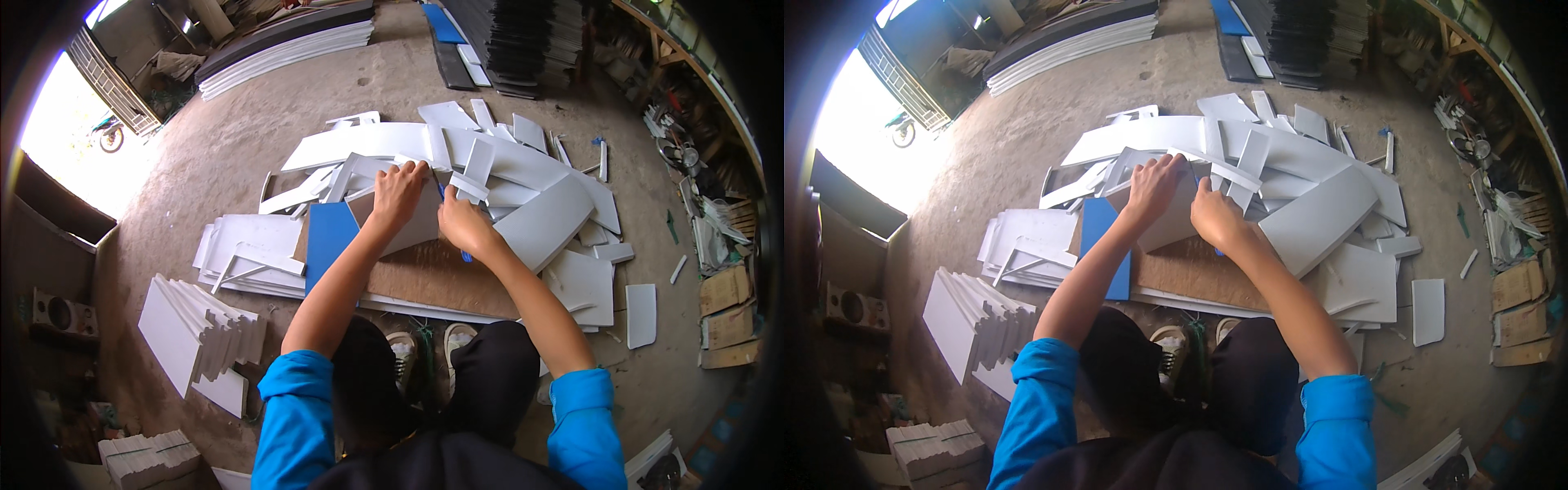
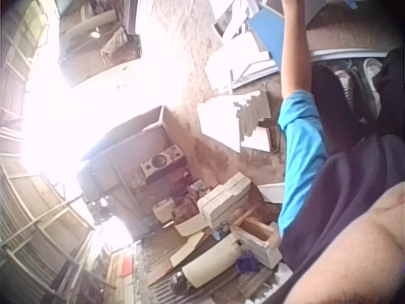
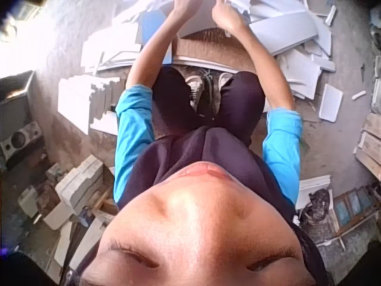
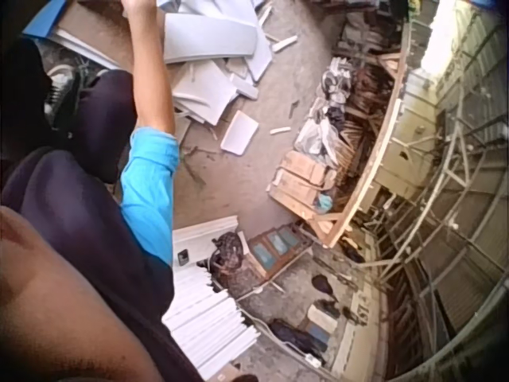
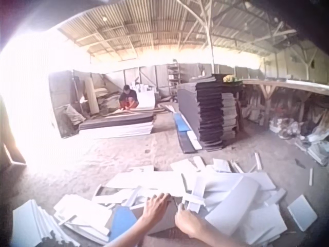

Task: The person sits on the floor and uses a utility knife to cut white and blue plastic sheets. They repeatedly align the sheets, score the edges with the knife, and snap off the cut pieces, discarding the scraps into a pile.

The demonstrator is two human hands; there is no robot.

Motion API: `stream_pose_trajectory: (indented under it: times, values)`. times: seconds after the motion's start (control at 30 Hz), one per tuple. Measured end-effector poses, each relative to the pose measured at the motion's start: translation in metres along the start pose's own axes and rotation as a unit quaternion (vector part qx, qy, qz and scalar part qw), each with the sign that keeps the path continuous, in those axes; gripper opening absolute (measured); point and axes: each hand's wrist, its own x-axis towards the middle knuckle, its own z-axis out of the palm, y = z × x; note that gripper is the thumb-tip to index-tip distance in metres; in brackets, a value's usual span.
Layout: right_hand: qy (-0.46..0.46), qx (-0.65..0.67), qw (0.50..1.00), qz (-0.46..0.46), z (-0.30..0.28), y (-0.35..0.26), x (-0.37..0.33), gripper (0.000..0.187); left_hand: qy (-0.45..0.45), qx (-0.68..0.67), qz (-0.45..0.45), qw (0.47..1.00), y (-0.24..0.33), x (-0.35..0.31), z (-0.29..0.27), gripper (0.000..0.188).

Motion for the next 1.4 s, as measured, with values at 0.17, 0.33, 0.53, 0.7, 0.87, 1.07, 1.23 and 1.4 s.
stream_pose_trajectory:
  times: [0.17, 0.33, 0.53, 0.7, 0.87, 1.07, 1.23, 1.4]
  values:
    - [0.014, 0.001, 1.0, -0.009, 0.004, -0.003, 0.012, 0.033, 0.003, -0.005, 0.007, 1.0, -0.006, -0.001, 0.001, 0.02]
    - [0.052, 0.006, 0.998, -0.023, 0.017, 0.012, 0.033, 0.035, 0.04, 0.025, 0.027, 0.999, 0.005, -0.005, 0.001, 0.019]
    - [0.02, 0.033, 0.999, -0.032, 0.012, 0.011, 0.013, 0.033, -0.007, 0.013, 0.009, 1.0, 0.004, -0.007, -0.003, 0.023]
    - [-0.015, 0.014, 1.0, -0.008, 0.004, 0.005, 0.005, 0.029, -0.009, 0.023, 0.019, 1.0, 0.001, -0.005, -0.004, 0.023]
    - [-0.001, 0.001, 1.0, -0.025, 0.02, 0.013, 0.026, 0.037, 0.023, 0.018, 0.057, 0.998, -0.004, -0.004, 0.001, 0.019]
    - [0.0, 0.023, 1.0, 0.006, 0.022, 0.014, 0.038, 0.038, 0.01, -0.037, 0.014, 0.999, 0.006, -0.002, -0.013, 0.02]
    - [-0.001, 0.025, 0.999, 0.024, 0.02, 0.005, 0.03, 0.033, 0.034, -0.166, 0.002, 0.986, -0.001, 0.008, -0.01, 0.02]
    - [0.008, 0.005, 1.0, 0.001, 0.001, 0.0, 0.028, 0.03, -0.009, -0.172, 0.004, 0.985, -0.007, 0.014, -0.009, 0.021]
